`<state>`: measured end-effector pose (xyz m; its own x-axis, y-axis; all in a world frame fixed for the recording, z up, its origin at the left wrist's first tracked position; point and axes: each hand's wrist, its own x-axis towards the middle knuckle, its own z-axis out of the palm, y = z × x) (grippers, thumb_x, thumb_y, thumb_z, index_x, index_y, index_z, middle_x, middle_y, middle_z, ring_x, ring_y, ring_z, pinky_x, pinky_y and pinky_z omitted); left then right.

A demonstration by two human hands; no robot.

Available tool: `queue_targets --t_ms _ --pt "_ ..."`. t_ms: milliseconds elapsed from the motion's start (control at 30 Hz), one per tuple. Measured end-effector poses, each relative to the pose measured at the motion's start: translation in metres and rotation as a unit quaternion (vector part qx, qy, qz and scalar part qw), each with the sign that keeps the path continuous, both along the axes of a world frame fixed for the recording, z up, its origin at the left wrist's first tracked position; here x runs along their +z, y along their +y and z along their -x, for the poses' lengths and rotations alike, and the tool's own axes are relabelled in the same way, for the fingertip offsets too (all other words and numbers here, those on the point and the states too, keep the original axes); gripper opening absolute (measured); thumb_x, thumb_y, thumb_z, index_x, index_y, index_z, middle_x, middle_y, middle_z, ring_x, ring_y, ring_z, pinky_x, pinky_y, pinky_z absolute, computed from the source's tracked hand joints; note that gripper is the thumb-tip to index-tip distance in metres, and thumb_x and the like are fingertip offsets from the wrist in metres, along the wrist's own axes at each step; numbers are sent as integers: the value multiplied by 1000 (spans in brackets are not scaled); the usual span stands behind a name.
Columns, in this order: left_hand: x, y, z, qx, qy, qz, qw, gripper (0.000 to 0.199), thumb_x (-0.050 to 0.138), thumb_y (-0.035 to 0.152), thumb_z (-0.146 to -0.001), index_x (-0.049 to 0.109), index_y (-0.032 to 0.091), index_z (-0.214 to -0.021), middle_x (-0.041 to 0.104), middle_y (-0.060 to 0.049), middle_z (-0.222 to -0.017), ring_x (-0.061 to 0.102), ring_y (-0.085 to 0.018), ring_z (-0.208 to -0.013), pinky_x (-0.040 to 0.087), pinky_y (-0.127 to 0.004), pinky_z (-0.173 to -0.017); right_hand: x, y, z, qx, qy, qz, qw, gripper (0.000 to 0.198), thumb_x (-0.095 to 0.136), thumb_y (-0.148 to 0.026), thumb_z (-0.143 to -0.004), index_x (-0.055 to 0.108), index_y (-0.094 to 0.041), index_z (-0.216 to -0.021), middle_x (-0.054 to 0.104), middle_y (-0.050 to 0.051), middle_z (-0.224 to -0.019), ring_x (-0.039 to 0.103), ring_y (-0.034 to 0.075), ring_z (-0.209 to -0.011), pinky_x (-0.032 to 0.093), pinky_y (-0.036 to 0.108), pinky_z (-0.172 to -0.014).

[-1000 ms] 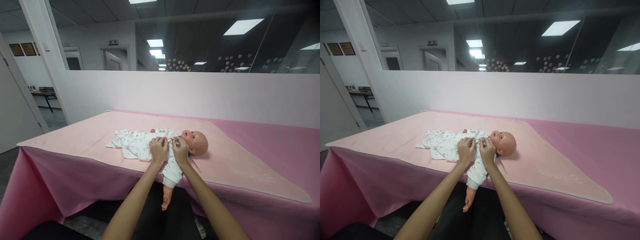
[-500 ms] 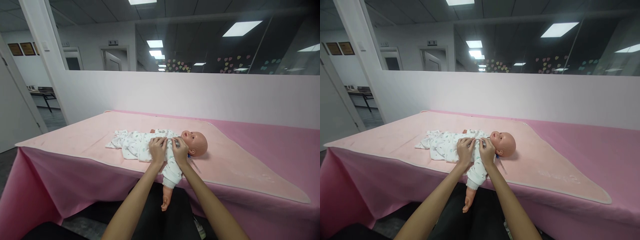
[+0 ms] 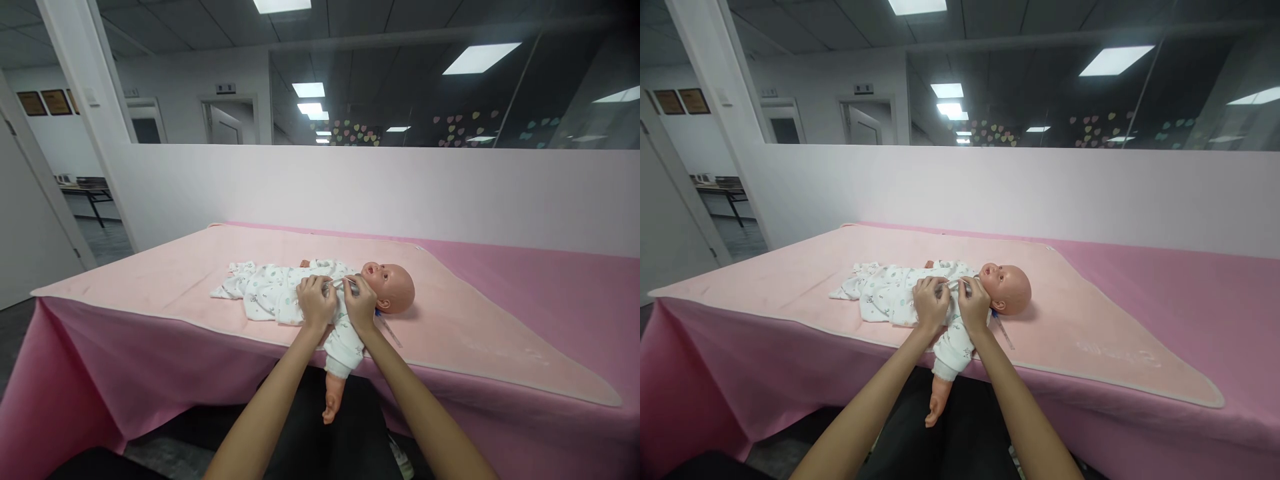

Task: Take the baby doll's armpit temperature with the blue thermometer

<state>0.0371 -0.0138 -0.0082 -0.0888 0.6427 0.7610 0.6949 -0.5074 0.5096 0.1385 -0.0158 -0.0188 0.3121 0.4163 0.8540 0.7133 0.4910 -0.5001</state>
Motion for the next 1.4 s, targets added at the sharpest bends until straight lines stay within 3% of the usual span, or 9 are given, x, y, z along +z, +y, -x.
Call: queue_targets --t_ms 167,767,1400 --pt "0 0 1 2 -9 17 1000 12 47 14 -74 57 21 -77 60 -1 -83 49 -18 -84 32 -32 -77 -1 1 0 -1 0 0 1000 22 44 -27 -84 62 -16 -80 65 6 -76 59 17 -72 45 27 -67" --pt "-2 2 0 -4 17 31 999 11 41 18 -79 52 21 -78 61 -1 -82 52 -17 -81 30 -32 -76 0 1 0 0 -2 0 1000 22 44 -27 -83 62 -17 -79 66 6 -76 59 17 -71 45 28 -66" --pt "-1 1 -1 8 48 28 998 8 48 16 -72 51 22 -78 60 -2 -82 50 -20 -82 30 -33 -76 0 0 0 -8 -9 -5 1000 22 44 -27 -82 62 -17 -76 66 5 -74 59 16 -68 45 27 -64"
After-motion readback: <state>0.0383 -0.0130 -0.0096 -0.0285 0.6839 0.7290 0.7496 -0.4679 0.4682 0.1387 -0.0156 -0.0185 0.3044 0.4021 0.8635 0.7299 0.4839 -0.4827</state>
